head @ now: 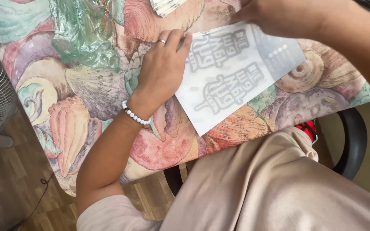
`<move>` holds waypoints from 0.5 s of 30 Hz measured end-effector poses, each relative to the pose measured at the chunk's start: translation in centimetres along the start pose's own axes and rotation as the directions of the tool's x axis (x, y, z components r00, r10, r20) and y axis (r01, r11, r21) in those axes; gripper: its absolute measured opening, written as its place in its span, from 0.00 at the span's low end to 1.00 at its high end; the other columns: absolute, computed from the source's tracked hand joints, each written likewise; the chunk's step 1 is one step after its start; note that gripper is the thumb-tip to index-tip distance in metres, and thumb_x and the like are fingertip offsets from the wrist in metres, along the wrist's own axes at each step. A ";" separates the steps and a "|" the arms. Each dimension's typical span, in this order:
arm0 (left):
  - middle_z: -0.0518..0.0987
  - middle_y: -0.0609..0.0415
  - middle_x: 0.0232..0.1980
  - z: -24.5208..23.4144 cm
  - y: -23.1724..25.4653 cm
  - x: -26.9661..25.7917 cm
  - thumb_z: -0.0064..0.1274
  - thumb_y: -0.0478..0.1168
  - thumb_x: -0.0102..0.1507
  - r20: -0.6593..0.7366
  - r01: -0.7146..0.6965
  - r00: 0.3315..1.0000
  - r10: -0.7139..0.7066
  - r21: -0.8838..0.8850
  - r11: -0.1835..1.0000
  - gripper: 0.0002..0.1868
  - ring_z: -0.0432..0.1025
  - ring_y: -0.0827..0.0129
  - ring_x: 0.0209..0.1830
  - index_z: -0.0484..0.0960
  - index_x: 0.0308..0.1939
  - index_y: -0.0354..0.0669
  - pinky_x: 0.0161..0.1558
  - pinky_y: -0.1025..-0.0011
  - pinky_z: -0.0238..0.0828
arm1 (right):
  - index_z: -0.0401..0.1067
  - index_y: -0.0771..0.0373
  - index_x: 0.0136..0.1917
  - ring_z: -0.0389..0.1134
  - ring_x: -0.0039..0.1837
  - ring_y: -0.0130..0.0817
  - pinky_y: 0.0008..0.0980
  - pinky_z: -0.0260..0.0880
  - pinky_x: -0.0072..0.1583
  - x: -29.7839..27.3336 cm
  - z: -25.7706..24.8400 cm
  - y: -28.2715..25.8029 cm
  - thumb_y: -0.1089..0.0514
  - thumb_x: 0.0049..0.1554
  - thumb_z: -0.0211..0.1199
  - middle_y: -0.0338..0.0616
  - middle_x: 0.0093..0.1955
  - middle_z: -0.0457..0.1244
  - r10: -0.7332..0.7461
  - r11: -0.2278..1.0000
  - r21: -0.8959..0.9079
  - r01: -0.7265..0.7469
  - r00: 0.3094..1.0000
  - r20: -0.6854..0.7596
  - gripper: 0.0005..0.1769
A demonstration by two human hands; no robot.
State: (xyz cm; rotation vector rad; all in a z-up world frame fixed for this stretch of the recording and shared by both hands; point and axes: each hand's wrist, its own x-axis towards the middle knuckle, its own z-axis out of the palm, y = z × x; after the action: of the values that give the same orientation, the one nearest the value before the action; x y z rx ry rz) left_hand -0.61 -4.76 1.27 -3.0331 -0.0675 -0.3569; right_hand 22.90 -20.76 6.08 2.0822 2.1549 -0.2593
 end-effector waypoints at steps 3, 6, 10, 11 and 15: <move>0.73 0.50 0.54 0.1 0.2 -0.1 0.46 0.27 0.64 0.002 -0.009 1.000 0.009 0.040 0.999 0.21 0.70 0.61 0.50 0.75 0.62 0.36 0.39 0.71 0.77 | 0.80 0.45 0.65 0.75 0.55 0.27 0.24 0.73 0.59 -1.6 9.4 7.9 0.55 0.65 0.63 0.27 0.57 0.74 -0.127 0.970 -0.237 0.055 0.946 -0.299 0.16; 0.74 0.50 0.56 0.2 0.5 -0.1 0.42 0.30 0.67 0.013 -0.019 1.000 0.018 0.082 0.996 0.20 0.70 0.62 0.51 0.73 0.64 0.36 0.43 0.71 0.75 | 0.82 0.47 0.64 0.76 0.54 0.28 0.24 0.75 0.57 -2.9 8.5 8.4 0.57 0.66 0.65 0.27 0.56 0.74 -0.144 0.971 -0.229 0.070 0.934 -0.327 0.14; 0.74 0.50 0.55 0.5 0.7 -0.4 0.42 0.29 0.66 0.025 -0.020 1.000 0.017 0.110 0.994 0.23 0.70 0.62 0.49 0.73 0.66 0.36 0.44 0.71 0.74 | 0.80 0.43 0.65 0.75 0.53 0.24 0.23 0.73 0.55 -3.7 4.7 5.3 0.58 0.67 0.63 0.24 0.54 0.73 -0.179 0.959 -0.265 0.100 0.939 -0.294 0.16; 0.74 0.49 0.56 0.6 0.7 -0.5 0.42 0.28 0.66 0.024 -0.012 1.000 0.009 0.113 0.993 0.24 0.70 0.61 0.50 0.72 0.67 0.36 0.44 0.71 0.75 | 0.77 0.46 0.68 0.75 0.48 0.26 0.23 0.75 0.50 -3.8 4.0 4.5 0.61 0.62 0.64 0.26 0.50 0.72 -0.162 0.952 -0.293 0.087 0.957 -0.241 0.22; 0.73 0.51 0.51 0.6 0.9 -0.3 0.42 0.24 0.63 0.042 0.014 0.999 -0.018 0.092 0.996 0.30 0.67 0.61 0.47 0.69 0.71 0.36 0.40 0.70 0.74 | 0.69 0.38 0.79 0.65 0.35 0.19 0.22 0.61 0.36 -4.4 5.3 4.3 0.63 0.51 0.60 0.14 0.41 0.64 -0.170 0.813 -0.583 0.011 0.961 -0.219 0.43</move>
State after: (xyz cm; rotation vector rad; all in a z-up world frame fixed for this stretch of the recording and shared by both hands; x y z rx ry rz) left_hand -0.69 -5.58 0.51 -2.9511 -0.1084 -0.2812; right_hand 27.22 -26.09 1.73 1.7248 2.1036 0.6315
